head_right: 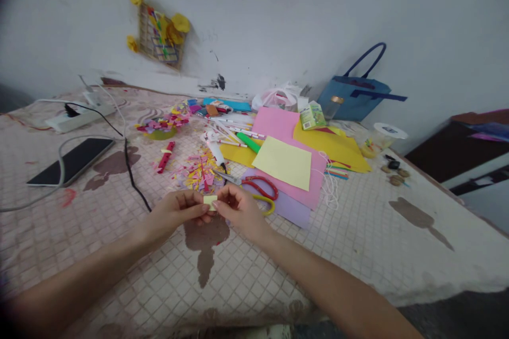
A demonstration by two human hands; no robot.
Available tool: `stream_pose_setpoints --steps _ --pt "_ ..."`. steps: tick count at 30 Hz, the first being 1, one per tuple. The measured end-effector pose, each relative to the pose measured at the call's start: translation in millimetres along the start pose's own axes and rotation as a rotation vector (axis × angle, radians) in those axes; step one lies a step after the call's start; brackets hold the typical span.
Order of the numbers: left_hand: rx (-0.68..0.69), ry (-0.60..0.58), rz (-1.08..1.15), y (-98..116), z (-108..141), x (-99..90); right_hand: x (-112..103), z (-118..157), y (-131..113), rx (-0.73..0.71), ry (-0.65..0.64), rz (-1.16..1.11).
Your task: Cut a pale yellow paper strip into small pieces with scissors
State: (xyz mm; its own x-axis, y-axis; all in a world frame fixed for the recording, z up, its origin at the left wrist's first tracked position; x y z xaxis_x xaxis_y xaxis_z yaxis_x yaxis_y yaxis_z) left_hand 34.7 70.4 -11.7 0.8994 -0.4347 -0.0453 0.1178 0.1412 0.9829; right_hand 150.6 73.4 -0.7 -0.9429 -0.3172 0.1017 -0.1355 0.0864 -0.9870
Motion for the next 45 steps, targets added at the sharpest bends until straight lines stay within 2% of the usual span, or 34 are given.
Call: stream_pose_setpoints --steps 9,16,20,24,28,32,35,37,40,42,45 --pt "-0.124 -0.033 0.216 -8 1 3.3 3 3 -9 -0.084 -0.028 0.041" --pt "-0.141 -0.077 0.310 -10 1 3.1 6 8 -40 -0.407 -0.068 0.402" --pt "-0.144 -0.084 0.327 -11 1 1.6 9 15 -50 -0.590 -0.102 0.576" --pt "-0.157 -0.086 0.359 -11 1 1.8 13 20 -52 -0.704 -0.152 0.708" --pt "-0.162 -0.073 0.400 -12 -1 1.9 14 22 -49 -0.741 -0.181 0.788" --pt "-0.159 -0.061 0.355 -12 -1 0.8 16 21 -47 -0.723 -0.200 0.813" --pt "-0.143 -0.041 0.299 -12 -1 -1.4 15 18 -48 -0.663 -0.161 0.742" --pt "-0.129 -0.015 0.267 -11 -1 -3.8 10 13 -46 -0.552 -0.105 0.652" --pt "-0.098 -0.002 0.224 -10 -3 -4.9 3 6 -30 -0.289 -0.049 0.490" --pt "-0.088 -0.011 0.202 -10 -3 -3.6 2 4 -18 -0.145 -0.061 0.388" --pt "-0.078 -0.036 0.167 -8 -2 -0.2 4 2 -8 -0.043 -0.090 0.273"
Point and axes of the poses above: each hand's wrist, its own z-axis away from the middle knuckle, its own x-axis out of the palm, y = z × x, the point moved 8 cm from there along -z, towards the middle knuckle, and after that the axes turned 8 degrees about -z, right-handed, at the moved point
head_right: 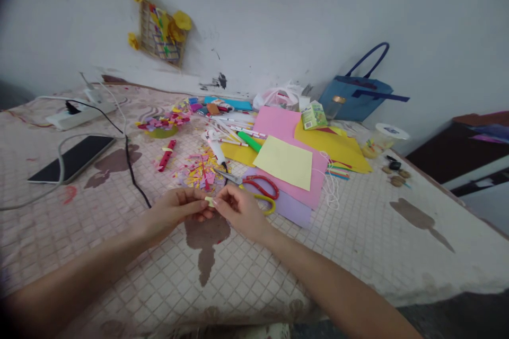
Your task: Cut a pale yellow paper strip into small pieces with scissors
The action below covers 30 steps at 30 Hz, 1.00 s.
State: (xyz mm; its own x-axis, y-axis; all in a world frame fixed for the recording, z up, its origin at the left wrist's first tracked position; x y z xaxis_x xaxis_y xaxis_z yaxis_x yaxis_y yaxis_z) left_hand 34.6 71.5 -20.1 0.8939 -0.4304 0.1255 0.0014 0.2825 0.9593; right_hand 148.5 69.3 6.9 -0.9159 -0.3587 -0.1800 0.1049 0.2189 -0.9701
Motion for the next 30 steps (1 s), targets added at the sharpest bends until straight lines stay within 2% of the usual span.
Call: stream_pose_setpoints --steps 8,20,25,30 --pt "-0.004 -0.035 -0.079 2 3 5.1 2 -2 7 0.076 -0.009 -0.077" --pt "0.069 0.041 -0.174 7 2 -0.3 14 -1 11 0.157 -0.075 -0.253" --pt "0.005 0.001 -0.165 2 1 1.4 14 0 13 0.169 -0.079 -0.262" --pt "0.040 -0.026 -0.185 5 1 3.9 12 0 15 0.168 -0.068 -0.313"
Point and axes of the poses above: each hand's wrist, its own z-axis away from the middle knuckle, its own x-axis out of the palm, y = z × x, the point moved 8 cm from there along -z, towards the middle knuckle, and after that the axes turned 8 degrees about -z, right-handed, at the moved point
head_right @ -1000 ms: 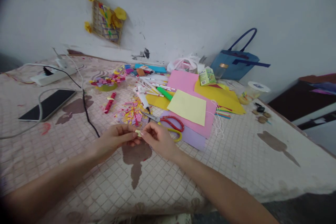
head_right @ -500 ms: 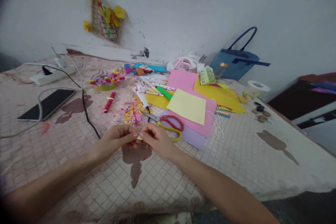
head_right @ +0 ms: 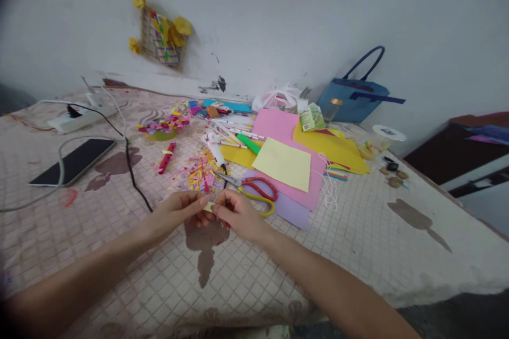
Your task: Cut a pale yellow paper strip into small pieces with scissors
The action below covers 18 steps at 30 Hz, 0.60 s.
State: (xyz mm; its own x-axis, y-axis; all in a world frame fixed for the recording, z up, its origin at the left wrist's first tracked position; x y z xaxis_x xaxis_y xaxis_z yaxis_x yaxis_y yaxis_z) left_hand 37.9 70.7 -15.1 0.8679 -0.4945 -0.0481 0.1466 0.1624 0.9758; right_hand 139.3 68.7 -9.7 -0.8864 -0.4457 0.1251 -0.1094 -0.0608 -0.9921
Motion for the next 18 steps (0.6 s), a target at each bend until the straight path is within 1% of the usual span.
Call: stream_pose_setpoints --steps 4,6,10,13,14,18 --pt "0.081 0.041 -0.068 9 2 -3.6 4 0 5 0.041 -0.059 -0.092" --pt "0.097 0.044 -0.078 11 2 -4.1 6 -1 7 0.051 -0.077 -0.106" --pt "0.072 0.002 -0.079 7 0 -1.2 4 -1 5 0.020 -0.055 -0.069" --pt "0.061 0.010 -0.091 3 -2 -2.4 3 -1 3 0.013 -0.047 -0.057" --pt "0.080 0.015 -0.114 4 -1 -2.8 4 -1 3 0.019 -0.054 -0.055" --pt "0.223 0.049 -0.234 17 3 -4.4 9 0 8 0.076 -0.122 -0.045"
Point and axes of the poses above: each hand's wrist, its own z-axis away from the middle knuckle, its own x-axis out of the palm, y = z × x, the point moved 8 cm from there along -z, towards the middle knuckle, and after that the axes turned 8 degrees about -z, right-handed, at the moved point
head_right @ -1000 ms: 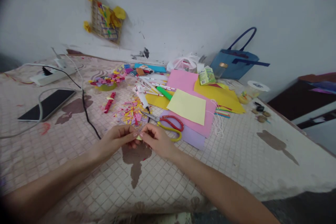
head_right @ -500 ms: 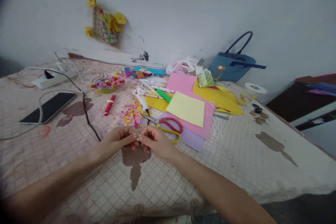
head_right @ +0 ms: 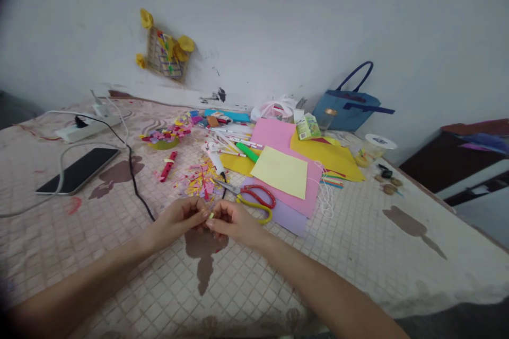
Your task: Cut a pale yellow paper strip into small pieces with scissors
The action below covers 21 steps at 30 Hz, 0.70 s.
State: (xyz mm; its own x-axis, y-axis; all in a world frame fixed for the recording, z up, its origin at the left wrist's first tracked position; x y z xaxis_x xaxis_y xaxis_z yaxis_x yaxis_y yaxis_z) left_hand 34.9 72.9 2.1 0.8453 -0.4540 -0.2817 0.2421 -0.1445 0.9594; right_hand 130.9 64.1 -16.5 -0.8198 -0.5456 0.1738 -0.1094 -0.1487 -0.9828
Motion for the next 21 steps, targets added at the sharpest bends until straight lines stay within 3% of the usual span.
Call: stream_pose_setpoints --steps 4,10,14,18,21 --pt "0.033 -0.028 0.046 4 1 1.9 -1 0 -5 -0.057 0.003 0.040" --pt "-0.113 -0.059 0.204 -8 -1 4.6 -3 3 -22 -0.194 0.032 0.127" --pt "-0.034 0.025 0.090 3 1 -2.9 -3 2 -21 -0.191 0.079 0.132" --pt "0.041 0.097 -0.067 11 4 -8.3 -1 1 -9 -0.095 0.064 0.106" --pt "0.039 0.095 -0.029 8 2 -8.8 -2 2 -9 -0.114 0.073 0.160"
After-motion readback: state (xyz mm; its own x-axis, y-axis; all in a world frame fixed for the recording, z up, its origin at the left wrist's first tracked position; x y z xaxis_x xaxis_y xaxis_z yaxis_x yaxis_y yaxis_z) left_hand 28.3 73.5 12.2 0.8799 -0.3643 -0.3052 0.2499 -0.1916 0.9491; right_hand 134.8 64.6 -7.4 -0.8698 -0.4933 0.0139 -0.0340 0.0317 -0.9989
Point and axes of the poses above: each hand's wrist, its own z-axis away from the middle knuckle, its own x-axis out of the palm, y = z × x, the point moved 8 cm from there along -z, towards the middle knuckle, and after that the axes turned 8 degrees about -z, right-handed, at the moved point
